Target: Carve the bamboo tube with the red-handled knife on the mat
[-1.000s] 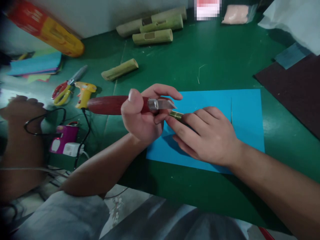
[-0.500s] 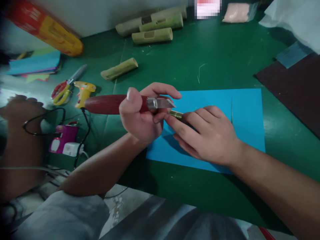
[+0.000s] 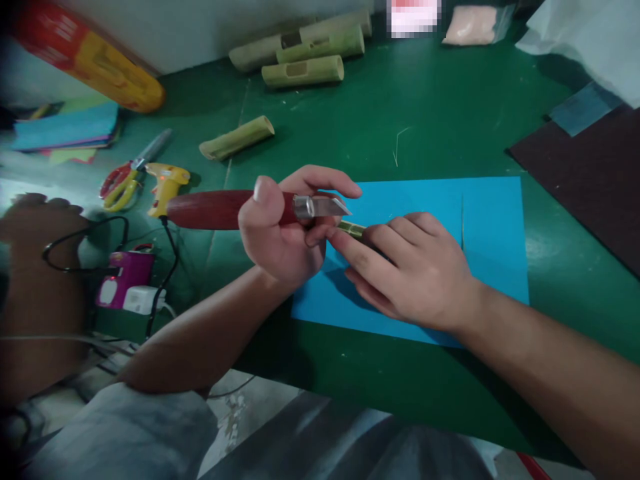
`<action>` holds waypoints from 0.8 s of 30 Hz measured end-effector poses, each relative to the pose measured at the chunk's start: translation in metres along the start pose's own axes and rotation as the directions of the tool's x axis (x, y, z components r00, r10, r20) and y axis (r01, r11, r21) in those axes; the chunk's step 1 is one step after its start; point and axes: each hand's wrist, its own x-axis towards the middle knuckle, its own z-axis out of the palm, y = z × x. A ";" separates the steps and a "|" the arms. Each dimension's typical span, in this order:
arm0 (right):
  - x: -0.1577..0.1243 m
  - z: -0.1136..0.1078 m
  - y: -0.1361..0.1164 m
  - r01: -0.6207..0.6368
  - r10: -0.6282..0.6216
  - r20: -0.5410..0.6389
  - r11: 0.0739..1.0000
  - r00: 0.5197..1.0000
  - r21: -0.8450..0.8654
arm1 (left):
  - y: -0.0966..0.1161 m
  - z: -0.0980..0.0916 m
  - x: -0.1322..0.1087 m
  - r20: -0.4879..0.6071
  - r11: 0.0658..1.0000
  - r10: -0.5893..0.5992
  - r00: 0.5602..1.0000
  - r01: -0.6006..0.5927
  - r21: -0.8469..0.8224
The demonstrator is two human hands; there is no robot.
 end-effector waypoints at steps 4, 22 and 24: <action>0.000 0.001 -0.001 0.002 -0.002 -0.008 1.000 1.000 -0.010 | -0.003 -0.002 -0.002 0.053 0.997 -0.038 0.998 0.034 0.071; -0.002 0.005 -0.003 -0.022 0.022 0.002 0.999 1.000 0.029 | 0.031 0.011 0.022 0.071 0.908 -0.115 0.991 0.076 0.413; -0.001 0.005 -0.002 -0.023 0.023 0.002 0.999 1.000 0.039 | 0.028 0.008 0.022 0.079 0.893 -0.111 0.991 0.064 0.445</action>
